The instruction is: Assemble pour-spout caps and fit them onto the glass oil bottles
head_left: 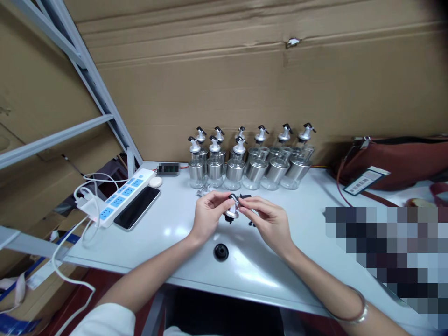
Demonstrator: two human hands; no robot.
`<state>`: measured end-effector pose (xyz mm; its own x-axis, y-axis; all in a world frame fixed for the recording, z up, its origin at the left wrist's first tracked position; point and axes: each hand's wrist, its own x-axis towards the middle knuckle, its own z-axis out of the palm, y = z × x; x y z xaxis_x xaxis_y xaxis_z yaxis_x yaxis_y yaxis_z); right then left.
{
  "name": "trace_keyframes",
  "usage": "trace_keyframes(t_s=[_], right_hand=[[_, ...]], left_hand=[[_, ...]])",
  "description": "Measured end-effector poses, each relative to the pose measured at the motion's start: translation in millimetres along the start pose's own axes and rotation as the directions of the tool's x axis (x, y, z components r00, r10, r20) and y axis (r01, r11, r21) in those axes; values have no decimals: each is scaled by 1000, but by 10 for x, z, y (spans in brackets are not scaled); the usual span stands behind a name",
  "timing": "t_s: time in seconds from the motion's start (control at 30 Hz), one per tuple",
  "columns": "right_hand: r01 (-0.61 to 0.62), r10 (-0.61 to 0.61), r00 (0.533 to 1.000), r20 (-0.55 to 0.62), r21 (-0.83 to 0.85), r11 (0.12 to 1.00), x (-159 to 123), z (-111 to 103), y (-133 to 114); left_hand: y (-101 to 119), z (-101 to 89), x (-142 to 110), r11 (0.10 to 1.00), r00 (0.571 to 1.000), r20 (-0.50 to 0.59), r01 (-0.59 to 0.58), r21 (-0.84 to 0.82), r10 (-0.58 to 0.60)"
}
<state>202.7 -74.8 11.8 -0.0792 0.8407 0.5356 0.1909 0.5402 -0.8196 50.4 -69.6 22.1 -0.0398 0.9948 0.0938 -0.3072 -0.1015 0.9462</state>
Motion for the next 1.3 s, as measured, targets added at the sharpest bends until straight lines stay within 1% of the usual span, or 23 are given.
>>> trace_keyframes(t_s=[0.1,0.17,0.23,0.3,0.37,0.43,0.5,0.57,0.63,0.67,0.7,0.73,0.8,0.87,0.9,0.97,1.03,1.07,1.1,1.17,1.2,1.23,1.3], right_hand=[[72,-71,997,30,-24,997,-36,39,28],[121,-120,993,18,-41,992,-60,65,47],[134,-136,991,-13,-69,989,-73,75,55],[111,-117,992,-48,-101,989,-65,63,56],[59,-67,993,-98,-85,995,-27,25,58],[-12,11,983,-184,-5,1000,41,-43,66],[-70,94,952,-290,90,993,131,-142,79],[-90,141,912,-385,147,985,224,-266,88],[-59,122,876,-467,146,988,299,-390,89],[-40,96,858,-504,122,992,324,-444,86],[-24,69,844,-532,91,996,342,-487,82],[-13,45,835,-548,62,998,353,-519,76],[6,5,829,-559,18,1000,358,-554,62],[42,-52,827,-559,-30,999,354,-565,42],[64,-92,821,-564,-68,996,352,-568,27],[101,-168,802,-573,-146,984,350,-580,-14],[133,-214,796,-566,-182,974,347,-593,-73],[154,-227,804,-550,-176,972,342,-597,-110],[177,-235,820,-522,-159,971,333,-594,-149],[216,-246,864,-439,-117,969,307,-564,-235],[227,-247,886,-392,-99,969,290,-537,-277],[231,-247,904,-348,-88,969,272,-503,-317],[233,-243,928,-281,-70,970,241,-420,-378]], left_hand=[[-36,-16,6,1000,999,-42,-12,-13,11],[-65,-18,11,1000,998,-58,-17,-14,16],[-82,7,30,1000,998,-60,-27,-6,27],[-77,75,75,998,998,-40,-54,17,55],[-49,190,149,991,993,16,-114,65,113],[-10,344,246,970,976,112,-202,138,187],[26,518,369,929,945,220,-290,232,240],[43,690,526,862,908,288,-391,323,304],[32,843,722,774,870,292,-488,403,397],[15,907,830,740,854,290,-519,428,432],[-7,961,938,718,846,298,-533,448,442],[-33,1003,1040,710,848,310,-530,464,430],[-83,1050,1198,703,867,339,-496,509,366],[-96,1048,1267,682,872,364,-484,548,326],[-77,1031,1263,667,865,375,-498,554,334],[23,973,1188,643,828,393,-559,524,400],[196,887,1039,635,780,409,-624,456,473],[296,833,944,634,757,422,-651,417,499],[392,773,839,643,744,442,-662,386,501],[538,632,613,654,729,496,-667,357,472],[576,553,501,657,726,525,-662,360,445],[588,469,394,667,734,538,-647,369,415],[546,300,212,694,768,533,-598,401,355]])
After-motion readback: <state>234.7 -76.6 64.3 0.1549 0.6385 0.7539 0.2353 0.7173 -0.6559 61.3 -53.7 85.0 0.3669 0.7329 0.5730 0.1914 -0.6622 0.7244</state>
